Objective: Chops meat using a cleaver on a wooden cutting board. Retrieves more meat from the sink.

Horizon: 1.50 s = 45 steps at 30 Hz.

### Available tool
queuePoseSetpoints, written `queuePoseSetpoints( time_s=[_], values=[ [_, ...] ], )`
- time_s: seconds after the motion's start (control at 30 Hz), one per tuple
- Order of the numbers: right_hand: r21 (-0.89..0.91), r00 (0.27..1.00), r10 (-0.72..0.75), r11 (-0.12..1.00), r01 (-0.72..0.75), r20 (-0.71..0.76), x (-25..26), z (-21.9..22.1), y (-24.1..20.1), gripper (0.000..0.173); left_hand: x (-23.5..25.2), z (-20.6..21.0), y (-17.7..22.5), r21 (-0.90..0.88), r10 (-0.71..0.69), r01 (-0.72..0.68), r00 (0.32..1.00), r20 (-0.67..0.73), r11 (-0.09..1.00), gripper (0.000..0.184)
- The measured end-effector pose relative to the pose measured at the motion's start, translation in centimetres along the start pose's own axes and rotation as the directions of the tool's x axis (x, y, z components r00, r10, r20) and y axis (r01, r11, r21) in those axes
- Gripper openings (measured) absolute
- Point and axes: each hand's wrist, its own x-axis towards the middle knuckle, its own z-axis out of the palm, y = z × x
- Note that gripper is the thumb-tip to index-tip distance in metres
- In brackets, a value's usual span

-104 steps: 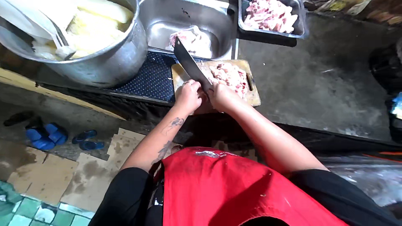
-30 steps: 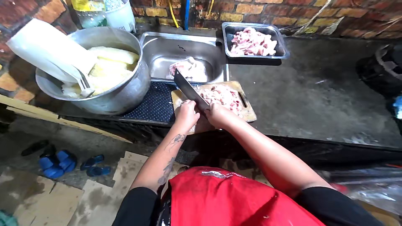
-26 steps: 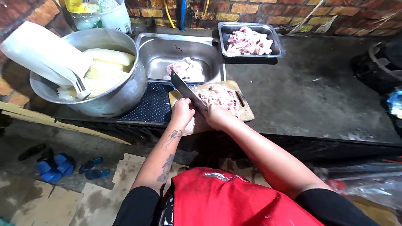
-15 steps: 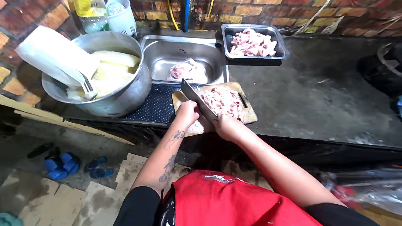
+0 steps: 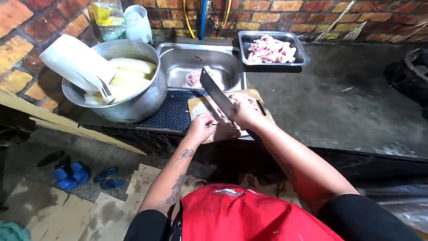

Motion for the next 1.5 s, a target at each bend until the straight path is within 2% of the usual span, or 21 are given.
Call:
queuePoseSetpoints(
  time_s=[0.13, 0.2, 0.27, 0.37, 0.47, 0.63, 0.8, 0.87, 0.93, 1.03, 1.13, 1.2, 1.3, 1.37, 1.43, 1.5],
  values=[
    [0.012, 0.959, -0.178, 0.983, 0.185, -0.222, -3.5, -0.9, -1.0, 0.030, -1.0, -1.5, -0.3, -0.079, -0.067, 0.049, 0.966, -0.249, 0.996, 0.010],
    [0.002, 0.942, -0.208, 0.976, 0.216, -0.265, -4.8, -0.2, -1.8, 0.029, -1.3, -1.9, 0.0, -0.071, -0.101, 0.085, 0.956, -0.277, 0.994, 0.010],
    [-0.015, 0.973, -0.149, 0.989, 0.149, -0.174, -4.9, 1.4, -2.4, 0.030, -1.4, -1.8, 0.4, -0.051, -0.105, 0.095, 0.961, -0.257, 0.994, 0.010],
    [-0.063, 0.998, -0.008, 0.998, 0.012, 0.059, -3.3, 4.4, -2.3, 0.031, -1.1, -0.8, 1.1, 0.001, -0.127, 0.129, 0.981, -0.148, 0.992, 0.014],
    [-0.112, 0.994, 0.001, 0.994, 0.011, 0.105, -1.9, 4.8, -2.9, 0.034, 0.2, 0.6, 1.1, 0.106, -0.222, 0.225, 0.974, -0.037, 0.969, 0.025],
    [-0.061, 0.996, 0.003, 0.998, 0.002, 0.084, -1.7, 4.8, -2.9, 0.031, 1.8, 0.9, 1.0, 0.185, -0.278, 0.288, 0.957, -0.082, 0.939, 0.018],
    [0.004, 0.974, 0.066, 0.998, -0.069, 0.218, -4.3, 3.2, 0.0, 0.033, 3.1, -1.5, -0.6, 0.189, -0.329, 0.367, 0.922, -0.205, 0.911, 0.017],
    [0.033, 0.970, 0.075, 0.996, -0.085, 0.231, -4.7, 2.5, 1.2, 0.035, 3.1, -1.8, -0.6, 0.165, -0.284, 0.334, 0.921, -0.267, 0.928, 0.017],
    [0.046, 0.979, 0.091, 0.994, -0.101, 0.180, -4.3, 2.0, 1.6, 0.034, 2.8, -0.6, -0.1, 0.184, -0.133, 0.186, 0.954, -0.267, 0.965, 0.015],
    [0.059, 0.993, 0.113, 0.992, -0.115, 0.044, -3.9, 1.8, 1.8, 0.030, 1.7, 3.0, -0.3, 0.245, 0.076, -0.069, 0.997, -0.021, 0.967, 0.017],
    [0.000, 0.991, 0.002, 1.000, -0.003, -0.136, -4.2, 0.4, 1.4, 0.032, 0.8, 2.7, -0.6, 0.214, 0.172, -0.180, 0.984, 0.055, 0.960, 0.022],
    [0.002, 0.969, -0.101, 0.995, 0.104, -0.225, -4.8, -0.8, 0.6, 0.033, 0.0, 1.4, -0.5, 0.168, 0.159, -0.155, 0.987, -0.010, 0.974, 0.023],
    [-0.004, 0.910, -0.220, 0.972, 0.233, -0.351, -5.3, -1.4, -0.9, 0.030, -0.6, -0.1, -0.3, 0.119, 0.120, -0.095, 0.967, -0.224, 0.988, 0.022],
    [-0.031, 0.936, -0.201, 0.979, 0.201, -0.290, -4.8, -0.3, -1.5, 0.029, -0.8, -0.6, -0.1, 0.086, 0.099, -0.077, 0.950, -0.297, 0.993, 0.019],
    [-0.065, 0.991, -0.089, 0.994, 0.083, -0.101, -3.5, 2.1, -1.4, 0.032, -0.9, -0.4, 0.1, 0.052, 0.079, -0.066, 0.947, -0.310, 0.996, 0.017],
    [-0.119, 1.000, 0.004, 0.993, -0.002, 0.022, -2.2, 4.0, -1.1, 0.028, -0.8, 0.2, 0.3, 0.027, 0.050, -0.044, 0.959, -0.279, 0.999, 0.015]
  ],
)
